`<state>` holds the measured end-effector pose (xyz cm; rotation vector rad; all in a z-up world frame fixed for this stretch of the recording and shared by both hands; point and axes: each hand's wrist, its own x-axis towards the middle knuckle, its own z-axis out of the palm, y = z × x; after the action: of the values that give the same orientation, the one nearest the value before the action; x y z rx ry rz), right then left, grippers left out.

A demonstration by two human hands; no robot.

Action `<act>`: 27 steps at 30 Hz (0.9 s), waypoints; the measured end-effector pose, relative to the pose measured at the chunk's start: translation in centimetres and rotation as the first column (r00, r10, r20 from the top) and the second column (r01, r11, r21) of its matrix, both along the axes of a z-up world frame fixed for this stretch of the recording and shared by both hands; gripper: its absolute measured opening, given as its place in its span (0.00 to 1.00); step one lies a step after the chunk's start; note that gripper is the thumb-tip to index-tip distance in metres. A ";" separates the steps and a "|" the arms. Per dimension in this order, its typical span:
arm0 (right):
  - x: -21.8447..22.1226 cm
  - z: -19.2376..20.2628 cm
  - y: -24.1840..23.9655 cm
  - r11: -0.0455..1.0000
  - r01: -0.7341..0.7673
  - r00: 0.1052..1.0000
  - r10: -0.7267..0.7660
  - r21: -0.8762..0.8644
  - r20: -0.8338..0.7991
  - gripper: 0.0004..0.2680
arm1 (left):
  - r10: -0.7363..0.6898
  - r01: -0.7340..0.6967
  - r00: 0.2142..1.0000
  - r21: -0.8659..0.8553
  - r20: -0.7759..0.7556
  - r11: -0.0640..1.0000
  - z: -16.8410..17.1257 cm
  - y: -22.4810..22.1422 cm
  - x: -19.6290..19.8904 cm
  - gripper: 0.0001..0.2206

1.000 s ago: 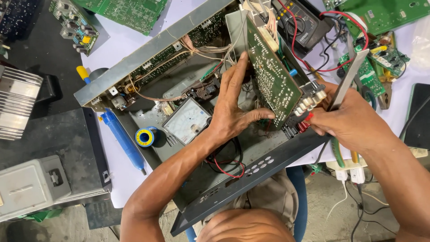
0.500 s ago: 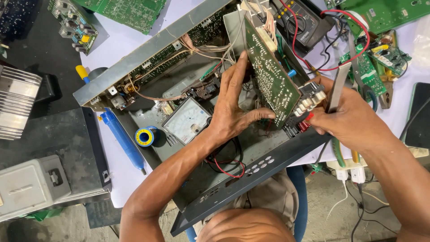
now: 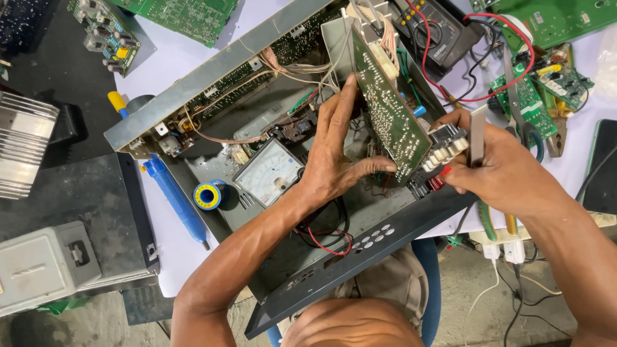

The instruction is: A person uses tweezers to position components and a soldering iron to repair a circuit board inside an electronic device.

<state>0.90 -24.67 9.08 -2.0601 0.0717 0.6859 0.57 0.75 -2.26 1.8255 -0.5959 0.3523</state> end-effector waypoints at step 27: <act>-3.4 0.8 12.3 0.961 -0.275 0.961 0.275 -0.020 0.034 0.14 | -0.002 -0.316 0.678 -0.294 -0.735 0.902 5.0 5.0 -6.9 0.14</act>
<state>-2.47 -12.33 9.89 -2.1171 -0.2357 0.8181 -6.33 5.74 2.70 1.4426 0.2014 -0.1514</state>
